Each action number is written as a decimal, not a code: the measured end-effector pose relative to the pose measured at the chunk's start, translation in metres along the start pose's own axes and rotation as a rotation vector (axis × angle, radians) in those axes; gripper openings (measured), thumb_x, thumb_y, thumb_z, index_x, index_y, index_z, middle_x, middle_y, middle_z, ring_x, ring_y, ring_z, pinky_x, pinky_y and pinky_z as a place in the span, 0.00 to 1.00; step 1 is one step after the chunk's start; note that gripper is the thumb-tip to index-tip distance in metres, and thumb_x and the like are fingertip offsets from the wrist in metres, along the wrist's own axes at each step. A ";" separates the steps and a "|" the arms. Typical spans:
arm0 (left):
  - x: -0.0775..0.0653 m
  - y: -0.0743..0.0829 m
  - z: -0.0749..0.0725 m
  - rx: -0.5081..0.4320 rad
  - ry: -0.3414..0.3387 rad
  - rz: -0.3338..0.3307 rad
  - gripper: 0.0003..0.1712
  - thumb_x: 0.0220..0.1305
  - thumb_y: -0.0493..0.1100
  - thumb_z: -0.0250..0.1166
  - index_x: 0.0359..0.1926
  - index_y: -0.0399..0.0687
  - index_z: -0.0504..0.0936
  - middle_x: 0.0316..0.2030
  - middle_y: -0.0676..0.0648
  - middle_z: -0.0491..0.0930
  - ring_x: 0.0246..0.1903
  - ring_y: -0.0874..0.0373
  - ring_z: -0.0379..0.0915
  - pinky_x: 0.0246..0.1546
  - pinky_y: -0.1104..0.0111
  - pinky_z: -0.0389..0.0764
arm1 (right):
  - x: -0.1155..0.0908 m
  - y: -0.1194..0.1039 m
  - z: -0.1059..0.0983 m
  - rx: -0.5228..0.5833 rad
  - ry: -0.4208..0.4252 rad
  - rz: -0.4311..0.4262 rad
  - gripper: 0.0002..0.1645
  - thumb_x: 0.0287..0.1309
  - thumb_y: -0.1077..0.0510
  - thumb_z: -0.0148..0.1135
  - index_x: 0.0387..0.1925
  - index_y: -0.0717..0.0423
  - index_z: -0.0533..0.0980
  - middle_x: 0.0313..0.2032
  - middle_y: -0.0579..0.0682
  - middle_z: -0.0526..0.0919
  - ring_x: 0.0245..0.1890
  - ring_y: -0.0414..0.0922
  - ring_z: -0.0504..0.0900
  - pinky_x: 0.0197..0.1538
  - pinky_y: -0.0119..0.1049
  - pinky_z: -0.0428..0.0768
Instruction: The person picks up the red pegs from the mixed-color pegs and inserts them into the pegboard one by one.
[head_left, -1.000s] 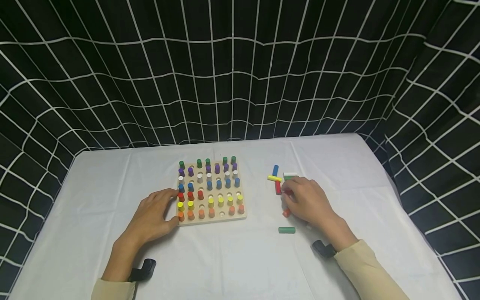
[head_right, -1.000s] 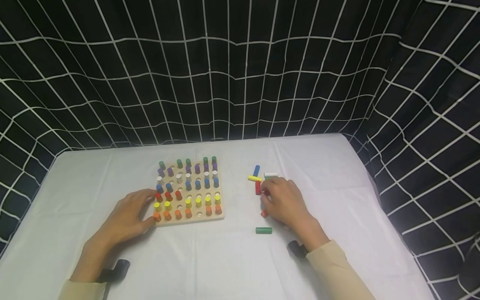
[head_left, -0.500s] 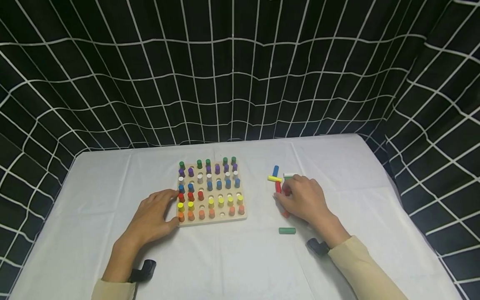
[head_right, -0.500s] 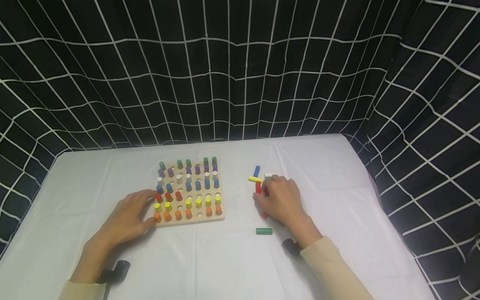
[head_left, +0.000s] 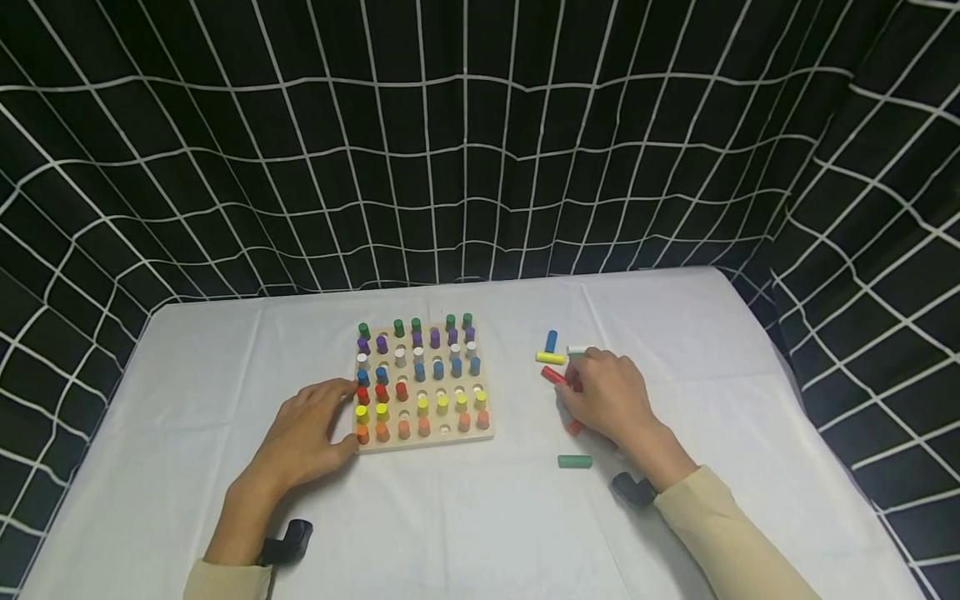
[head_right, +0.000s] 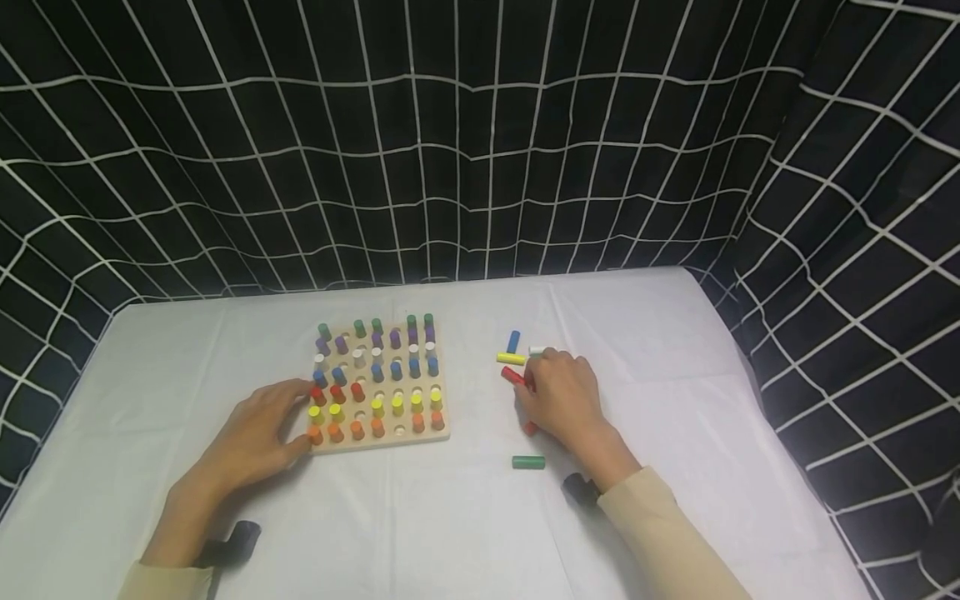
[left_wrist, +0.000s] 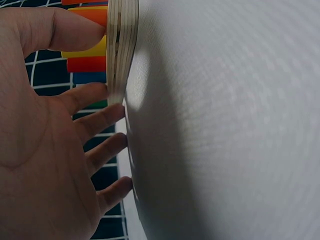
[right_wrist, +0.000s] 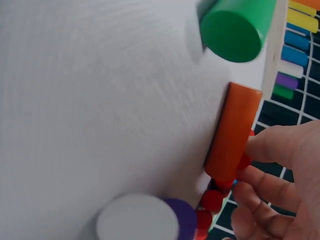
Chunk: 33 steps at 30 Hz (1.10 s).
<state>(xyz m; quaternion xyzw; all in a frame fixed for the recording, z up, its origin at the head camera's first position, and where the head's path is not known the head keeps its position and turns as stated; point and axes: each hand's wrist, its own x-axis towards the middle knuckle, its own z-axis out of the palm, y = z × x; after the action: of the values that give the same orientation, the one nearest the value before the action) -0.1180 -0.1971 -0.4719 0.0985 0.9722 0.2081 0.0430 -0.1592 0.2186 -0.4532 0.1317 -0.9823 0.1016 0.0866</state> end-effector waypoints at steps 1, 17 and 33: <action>0.000 0.000 0.000 0.000 0.000 0.000 0.41 0.58 0.52 0.67 0.73 0.48 0.73 0.74 0.41 0.73 0.76 0.38 0.64 0.77 0.34 0.64 | 0.000 0.000 -0.001 0.001 0.000 0.001 0.07 0.57 0.55 0.72 0.30 0.56 0.86 0.26 0.50 0.84 0.26 0.46 0.77 0.35 0.45 0.77; 0.000 0.000 0.000 0.007 0.003 -0.005 0.41 0.58 0.52 0.66 0.74 0.47 0.73 0.74 0.41 0.74 0.76 0.38 0.64 0.77 0.34 0.64 | 0.004 -0.008 -0.015 0.071 -0.002 0.000 0.08 0.62 0.55 0.71 0.37 0.55 0.86 0.23 0.46 0.78 0.22 0.43 0.71 0.25 0.35 0.67; -0.002 0.003 -0.004 0.009 0.005 -0.001 0.41 0.59 0.52 0.66 0.73 0.47 0.73 0.73 0.41 0.74 0.75 0.38 0.65 0.76 0.33 0.65 | 0.010 -0.011 -0.016 0.103 -0.043 -0.112 0.08 0.61 0.59 0.69 0.42 0.55 0.85 0.30 0.48 0.83 0.27 0.42 0.77 0.30 0.36 0.75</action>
<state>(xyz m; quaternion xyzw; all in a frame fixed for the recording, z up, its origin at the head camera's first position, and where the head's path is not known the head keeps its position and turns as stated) -0.1159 -0.1963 -0.4668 0.0978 0.9733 0.2039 0.0402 -0.1630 0.2093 -0.4343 0.1927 -0.9685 0.1441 0.0641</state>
